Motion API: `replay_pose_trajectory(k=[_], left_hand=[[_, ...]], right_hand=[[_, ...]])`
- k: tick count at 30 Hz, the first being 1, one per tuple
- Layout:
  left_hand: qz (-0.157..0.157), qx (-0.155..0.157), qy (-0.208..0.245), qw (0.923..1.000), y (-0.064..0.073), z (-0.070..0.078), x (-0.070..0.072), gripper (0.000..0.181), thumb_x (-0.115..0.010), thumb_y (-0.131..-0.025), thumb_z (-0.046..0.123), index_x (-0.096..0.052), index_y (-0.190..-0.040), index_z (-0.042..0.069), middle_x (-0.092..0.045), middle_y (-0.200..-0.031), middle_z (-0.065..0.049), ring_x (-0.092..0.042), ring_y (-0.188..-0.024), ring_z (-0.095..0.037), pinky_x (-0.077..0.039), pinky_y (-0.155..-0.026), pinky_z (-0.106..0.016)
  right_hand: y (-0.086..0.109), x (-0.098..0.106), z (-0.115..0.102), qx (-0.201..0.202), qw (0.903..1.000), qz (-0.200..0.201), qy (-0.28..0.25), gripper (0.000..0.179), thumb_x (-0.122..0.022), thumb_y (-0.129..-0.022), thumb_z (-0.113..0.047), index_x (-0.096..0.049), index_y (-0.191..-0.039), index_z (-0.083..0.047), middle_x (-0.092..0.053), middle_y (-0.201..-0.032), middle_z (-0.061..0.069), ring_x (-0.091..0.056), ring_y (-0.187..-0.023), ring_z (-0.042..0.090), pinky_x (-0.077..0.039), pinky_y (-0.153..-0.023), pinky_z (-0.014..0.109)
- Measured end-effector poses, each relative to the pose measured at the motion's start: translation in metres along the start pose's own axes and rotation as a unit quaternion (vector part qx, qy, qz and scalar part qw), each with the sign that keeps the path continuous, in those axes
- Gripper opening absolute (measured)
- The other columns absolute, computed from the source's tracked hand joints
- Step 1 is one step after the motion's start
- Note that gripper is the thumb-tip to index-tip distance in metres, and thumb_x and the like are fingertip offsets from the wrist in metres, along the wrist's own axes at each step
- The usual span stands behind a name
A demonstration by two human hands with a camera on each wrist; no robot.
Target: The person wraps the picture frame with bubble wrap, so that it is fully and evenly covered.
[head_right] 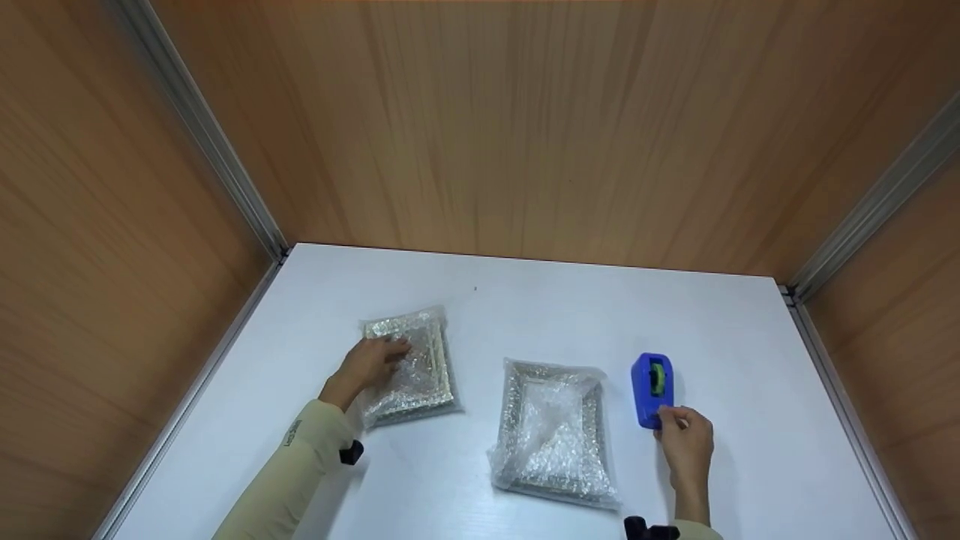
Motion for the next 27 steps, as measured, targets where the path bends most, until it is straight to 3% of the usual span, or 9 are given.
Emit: replay_pose_trajectory(k=[6, 9, 13, 16, 20, 23, 27], left_hand=[[0.005, 0.000, 0.003, 1.0000, 0.000, -0.001, 0.001, 0.032, -0.062, -0.092, 0.013, -0.065, -0.123, 0.019, -0.062, -0.128, -0.006, -0.056, -0.120, -0.029, -0.032, -0.109, -0.058], [0.006, -0.001, 0.005, 1.0000, 0.001, 0.000, 0.002, 0.032, -0.061, -0.092, 0.012, -0.065, -0.124, 0.018, -0.061, -0.130, -0.007, -0.056, -0.121, -0.030, -0.031, -0.110, -0.059], [0.004, 0.001, 0.014, 0.9999, 0.001, 0.000, 0.003, 0.034, -0.062, -0.091, 0.010, -0.064, -0.125, 0.017, -0.060, -0.133, -0.007, -0.054, -0.124, -0.030, -0.028, -0.111, -0.059], [0.007, -0.002, 0.011, 0.9999, 0.001, 0.001, 0.003, 0.028, -0.064, -0.090, 0.011, -0.068, -0.117, 0.016, -0.066, -0.120, -0.006, -0.059, -0.114, -0.028, -0.035, -0.107, -0.055], [0.014, -0.011, -0.005, 0.9998, 0.000, 0.002, 0.003, 0.018, -0.066, -0.090, 0.012, -0.070, -0.106, 0.016, -0.069, -0.099, -0.003, -0.063, -0.099, -0.024, -0.044, -0.099, -0.050], [0.011, -0.005, -0.006, 0.9999, 0.000, 0.001, 0.002, 0.022, -0.065, -0.091, 0.015, -0.069, -0.112, 0.017, -0.069, -0.105, -0.003, -0.063, -0.104, -0.024, -0.042, -0.102, -0.050], [0.003, 0.006, -0.004, 1.0000, -0.001, -0.001, 0.000, 0.029, -0.064, -0.091, 0.017, -0.066, -0.120, 0.019, -0.067, -0.116, -0.002, -0.060, -0.113, -0.024, -0.038, -0.107, -0.050]], right_hand=[[0.001, 0.000, 0.004, -0.015, 0.9992, 0.011, -0.036, 0.047, -0.048, -0.099, -0.024, -0.040, -0.124, 0.015, -0.015, -0.153, 0.030, -0.026, -0.140, 0.044, -0.053, -0.091, 0.025], [0.004, 0.000, 0.006, -0.011, 0.9972, 0.031, -0.067, 0.040, -0.050, -0.098, -0.021, -0.043, -0.118, 0.014, -0.023, -0.148, 0.026, -0.029, -0.138, 0.039, -0.052, -0.093, 0.026], [0.008, 0.001, 0.011, -0.002, 0.9933, 0.063, -0.097, 0.033, -0.050, -0.098, -0.019, -0.047, -0.113, 0.010, -0.037, -0.130, 0.009, -0.041, -0.125, 0.026, -0.051, -0.094, 0.025], [0.011, 0.000, 0.014, 0.011, 0.9909, 0.081, -0.107, 0.032, -0.049, -0.098, -0.017, -0.049, -0.114, 0.010, -0.042, -0.121, 0.003, -0.045, -0.120, 0.020, -0.051, -0.093, 0.022], [0.012, -0.001, 0.018, 0.024, 0.9890, 0.093, -0.113, 0.033, -0.048, -0.098, -0.017, -0.050, -0.116, 0.011, -0.045, -0.116, 0.002, -0.049, -0.112, 0.011, -0.048, -0.095, 0.021], [0.012, -0.001, 0.022, 0.025, 0.9888, 0.097, -0.111, 0.034, -0.049, -0.098, -0.018, -0.051, -0.114, 0.012, -0.046, -0.116, 0.003, -0.049, -0.107, 0.007, -0.046, -0.099, 0.023], [0.012, 0.000, 0.026, 0.023, 0.9883, 0.101, -0.112, 0.035, -0.048, -0.098, -0.017, -0.051, -0.115, 0.014, -0.047, -0.118, 0.006, -0.047, -0.115, 0.014, -0.046, -0.098, 0.020]])
Point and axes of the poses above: each hand's wrist, its own y-axis away from the middle knuckle, its own x-axis out of the back of the hand, z = x × y, the point moved 8 cm from there along -y, towards the middle knuckle
